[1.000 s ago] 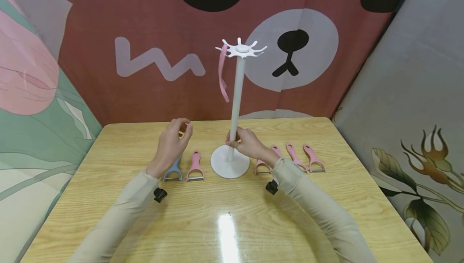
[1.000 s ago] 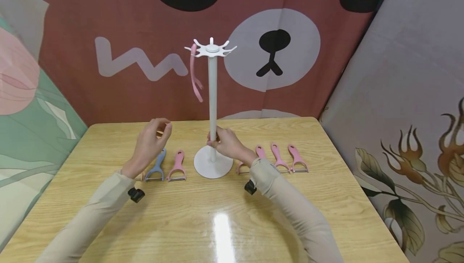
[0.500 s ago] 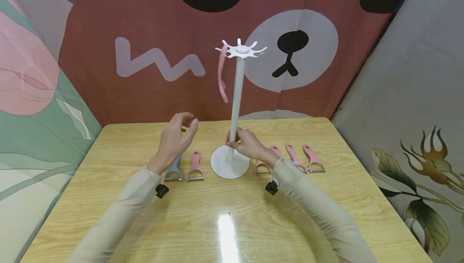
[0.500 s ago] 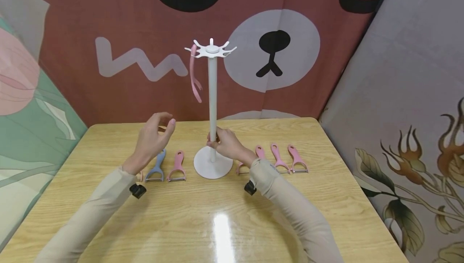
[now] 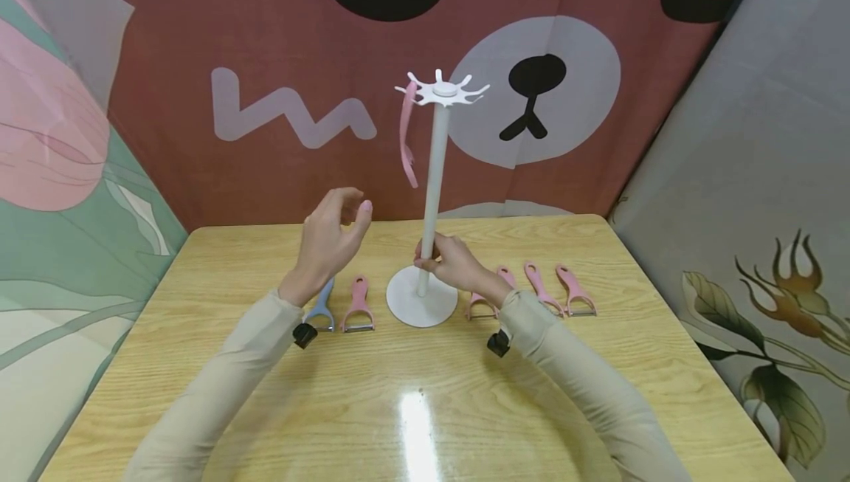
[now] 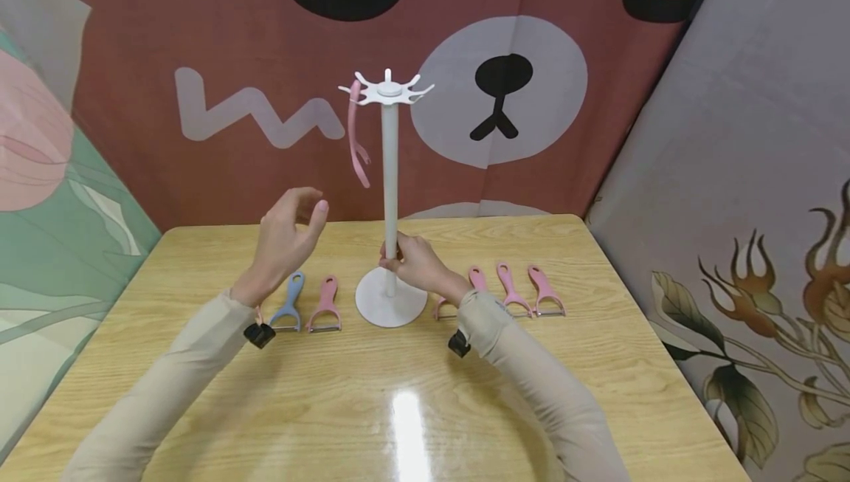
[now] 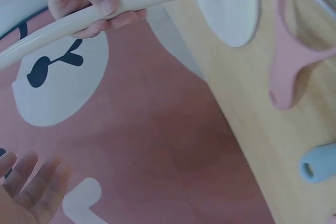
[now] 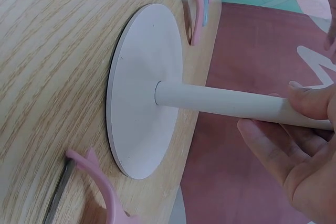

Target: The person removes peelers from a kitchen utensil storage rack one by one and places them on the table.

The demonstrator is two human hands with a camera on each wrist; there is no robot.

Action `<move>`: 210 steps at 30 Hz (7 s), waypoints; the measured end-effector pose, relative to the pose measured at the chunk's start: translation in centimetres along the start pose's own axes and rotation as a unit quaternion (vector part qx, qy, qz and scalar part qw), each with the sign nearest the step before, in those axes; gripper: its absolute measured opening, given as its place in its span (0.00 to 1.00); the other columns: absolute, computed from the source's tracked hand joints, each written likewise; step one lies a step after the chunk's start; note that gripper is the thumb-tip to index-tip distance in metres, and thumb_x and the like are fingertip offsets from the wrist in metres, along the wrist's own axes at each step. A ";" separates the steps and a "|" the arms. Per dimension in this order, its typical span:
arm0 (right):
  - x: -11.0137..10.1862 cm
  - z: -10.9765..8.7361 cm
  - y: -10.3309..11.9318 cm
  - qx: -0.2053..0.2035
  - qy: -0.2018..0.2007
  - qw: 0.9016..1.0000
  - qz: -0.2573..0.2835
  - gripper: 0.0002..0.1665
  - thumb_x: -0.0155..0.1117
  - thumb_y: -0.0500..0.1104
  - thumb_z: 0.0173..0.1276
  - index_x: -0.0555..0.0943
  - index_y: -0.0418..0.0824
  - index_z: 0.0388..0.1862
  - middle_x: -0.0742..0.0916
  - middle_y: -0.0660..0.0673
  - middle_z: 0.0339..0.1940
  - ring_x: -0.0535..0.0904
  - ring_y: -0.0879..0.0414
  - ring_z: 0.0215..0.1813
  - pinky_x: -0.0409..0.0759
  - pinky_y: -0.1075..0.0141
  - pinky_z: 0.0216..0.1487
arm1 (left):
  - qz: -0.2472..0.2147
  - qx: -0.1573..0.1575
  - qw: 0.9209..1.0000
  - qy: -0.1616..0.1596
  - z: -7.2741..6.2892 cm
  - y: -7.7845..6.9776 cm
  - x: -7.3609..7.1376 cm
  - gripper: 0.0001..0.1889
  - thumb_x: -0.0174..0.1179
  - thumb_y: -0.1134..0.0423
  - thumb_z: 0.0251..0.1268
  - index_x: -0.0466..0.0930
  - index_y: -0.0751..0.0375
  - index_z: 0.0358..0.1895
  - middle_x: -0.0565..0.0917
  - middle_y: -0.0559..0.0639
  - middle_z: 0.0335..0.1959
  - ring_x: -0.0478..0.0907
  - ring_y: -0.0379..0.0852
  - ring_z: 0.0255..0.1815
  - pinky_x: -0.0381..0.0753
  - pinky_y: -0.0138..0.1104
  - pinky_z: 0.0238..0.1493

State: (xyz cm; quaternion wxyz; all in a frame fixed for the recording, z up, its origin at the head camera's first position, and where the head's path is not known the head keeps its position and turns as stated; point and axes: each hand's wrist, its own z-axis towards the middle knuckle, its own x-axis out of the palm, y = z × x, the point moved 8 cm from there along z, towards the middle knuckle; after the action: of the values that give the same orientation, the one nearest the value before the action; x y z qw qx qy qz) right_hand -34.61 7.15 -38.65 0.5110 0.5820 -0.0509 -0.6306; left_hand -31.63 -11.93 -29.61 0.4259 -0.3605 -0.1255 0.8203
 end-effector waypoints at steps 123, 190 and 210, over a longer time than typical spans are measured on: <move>0.1 -0.2 -0.1 -0.018 -0.001 1.000 0.014 0.05 0.68 0.34 0.66 0.79 0.39 0.37 0.86 0.48 0.32 0.81 0.56 0.34 0.78 0.65 0.35 | -0.145 0.150 0.969 -0.134 6.0 -8.6 -1.5 0.15 0.57 0.69 0.72 0.72 0.74 0.56 0.82 0.63 0.44 0.83 0.53 0.41 0.82 0.38 0.47; 0.5 -0.3 -0.4 0.004 0.005 1.000 0.021 0.04 0.68 0.34 0.67 0.80 0.39 0.38 0.86 0.49 0.33 0.80 0.57 0.35 0.79 0.63 0.37 | -0.120 0.071 0.978 -0.157 2.3 -2.4 -3.0 0.14 0.61 0.73 0.68 0.76 0.71 0.54 0.84 0.60 0.41 0.83 0.55 0.37 0.80 0.36 0.43; 0.4 -0.2 -0.3 0.004 0.001 1.000 0.014 0.05 0.68 0.34 0.67 0.79 0.39 0.38 0.86 0.49 0.33 0.81 0.55 0.35 0.79 0.63 0.37 | -0.081 0.053 0.978 -0.184 0.5 -3.1 -6.2 0.12 0.59 0.82 0.63 0.74 0.79 0.49 0.82 0.68 0.37 0.80 0.63 0.33 0.76 0.26 0.40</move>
State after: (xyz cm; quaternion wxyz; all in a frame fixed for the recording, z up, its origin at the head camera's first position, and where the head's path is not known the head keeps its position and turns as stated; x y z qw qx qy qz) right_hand -34.57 7.12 -39.21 0.5177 0.5837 -0.0613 -0.6225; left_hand -27.78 -14.91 -24.62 0.4789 -0.1693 -0.1869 0.8409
